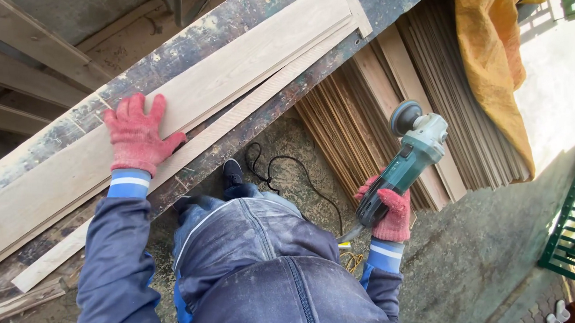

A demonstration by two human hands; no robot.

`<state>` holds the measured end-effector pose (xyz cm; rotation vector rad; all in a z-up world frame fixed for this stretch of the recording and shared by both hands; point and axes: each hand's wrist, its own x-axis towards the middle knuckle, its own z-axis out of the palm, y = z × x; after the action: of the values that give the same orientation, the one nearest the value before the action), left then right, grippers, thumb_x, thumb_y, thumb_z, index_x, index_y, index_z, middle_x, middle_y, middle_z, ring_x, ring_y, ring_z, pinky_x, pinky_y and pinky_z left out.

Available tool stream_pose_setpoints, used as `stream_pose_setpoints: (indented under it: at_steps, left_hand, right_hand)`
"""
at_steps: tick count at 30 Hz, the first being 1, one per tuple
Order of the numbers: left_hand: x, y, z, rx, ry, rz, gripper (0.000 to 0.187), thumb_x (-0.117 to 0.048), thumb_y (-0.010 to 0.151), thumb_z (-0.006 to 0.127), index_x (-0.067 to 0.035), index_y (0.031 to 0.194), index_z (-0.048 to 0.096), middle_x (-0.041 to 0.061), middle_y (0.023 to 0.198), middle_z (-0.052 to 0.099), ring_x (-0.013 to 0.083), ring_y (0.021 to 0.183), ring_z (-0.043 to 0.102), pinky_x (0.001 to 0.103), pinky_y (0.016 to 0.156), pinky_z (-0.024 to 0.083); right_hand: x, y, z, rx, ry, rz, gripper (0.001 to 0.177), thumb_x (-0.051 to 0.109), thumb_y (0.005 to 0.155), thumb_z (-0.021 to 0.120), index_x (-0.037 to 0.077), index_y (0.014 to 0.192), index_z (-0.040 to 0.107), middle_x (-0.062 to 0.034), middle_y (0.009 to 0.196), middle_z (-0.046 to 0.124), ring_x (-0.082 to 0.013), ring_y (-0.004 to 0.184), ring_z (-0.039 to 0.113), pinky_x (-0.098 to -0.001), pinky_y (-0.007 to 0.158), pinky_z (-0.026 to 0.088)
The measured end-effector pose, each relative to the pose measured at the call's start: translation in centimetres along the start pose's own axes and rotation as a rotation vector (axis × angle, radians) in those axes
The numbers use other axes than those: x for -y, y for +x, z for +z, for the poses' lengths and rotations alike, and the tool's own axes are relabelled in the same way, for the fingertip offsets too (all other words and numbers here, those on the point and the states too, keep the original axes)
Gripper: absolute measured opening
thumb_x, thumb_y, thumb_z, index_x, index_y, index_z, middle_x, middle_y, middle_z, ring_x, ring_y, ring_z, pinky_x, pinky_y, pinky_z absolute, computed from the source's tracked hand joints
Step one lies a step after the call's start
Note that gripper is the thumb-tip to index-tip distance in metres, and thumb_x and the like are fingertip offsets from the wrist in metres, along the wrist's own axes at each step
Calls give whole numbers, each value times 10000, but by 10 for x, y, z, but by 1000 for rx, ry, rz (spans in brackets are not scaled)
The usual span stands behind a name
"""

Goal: Sanding a long piece of wood using a handheld power tool on a workbench.

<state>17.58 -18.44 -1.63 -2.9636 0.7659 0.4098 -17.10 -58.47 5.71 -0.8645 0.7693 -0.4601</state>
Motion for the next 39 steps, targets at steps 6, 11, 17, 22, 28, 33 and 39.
stream_pose_setpoints:
  at_steps: [6, 11, 17, 22, 28, 33, 39]
  left_hand:
    - [9, 27, 14, 40, 133, -34, 909, -851, 801, 507, -303, 1525, 550, 102, 1396, 548, 285, 1282, 494, 491, 1006, 390]
    - [-4, 12, 49, -52, -81, -52, 811, -723, 754, 657, -335, 1464, 604, 78, 1431, 573, 288, 1336, 487, 521, 1071, 325]
    - [-6, -20, 41, -271, -356, -153, 965, -578, 739, 792, -126, 1539, 500, 205, 1498, 474, 356, 1440, 349, 560, 1176, 180]
    - [40, -128, 76, -557, -420, -806, 871, -395, 899, 805, -108, 1589, 358, 215, 1636, 255, 375, 1517, 250, 532, 1239, 158]
    - [147, -275, 59, -34, -475, -1650, 715, -283, 1019, 613, -164, 1631, 265, 121, 1677, 79, 372, 1520, 107, 532, 1218, 206]
    - [218, -330, 114, 157, -391, -1507, 741, -482, 991, 516, -134, 1626, 357, 234, 1652, -97, 435, 1490, -138, 689, 1162, -63]
    - [243, -338, 113, 16, -435, -1344, 585, -447, 920, 713, -268, 1467, 610, 69, 1719, 23, 367, 1549, -61, 675, 1237, 41]
  right_hand:
    - [-2, 1, -5, 6, -46, 17, 584, -30, 762, 686, -96, 1326, 549, -348, 956, 622, -493, 782, 707, -660, 667, 619]
    - [-4, 3, -13, 47, -51, 24, 570, -27, 761, 698, -83, 1314, 569, -358, 966, 624, -502, 794, 709, -660, 664, 626]
    - [-7, 11, -24, 89, -55, 122, 554, 105, 839, 664, -24, 1370, 571, -315, 1045, 648, -477, 854, 705, -674, 779, 597]
    - [-1, 1, 48, 262, -211, 269, 709, 95, 757, 729, 39, 1428, 507, -122, 1074, 684, -277, 926, 709, -418, 868, 610]
    - [-34, 7, 81, 394, -328, 192, 652, 109, 800, 717, 7, 1403, 490, -167, 1058, 671, -301, 916, 729, -455, 799, 645]
    - [-66, -12, 142, 577, -276, 367, 728, 54, 734, 767, -24, 1403, 491, -168, 1012, 666, -306, 825, 723, -449, 757, 632]
    - [-121, -57, 202, 589, -389, 298, 622, -15, 602, 771, -42, 1206, 623, -308, 873, 653, -443, 699, 742, -576, 624, 656]
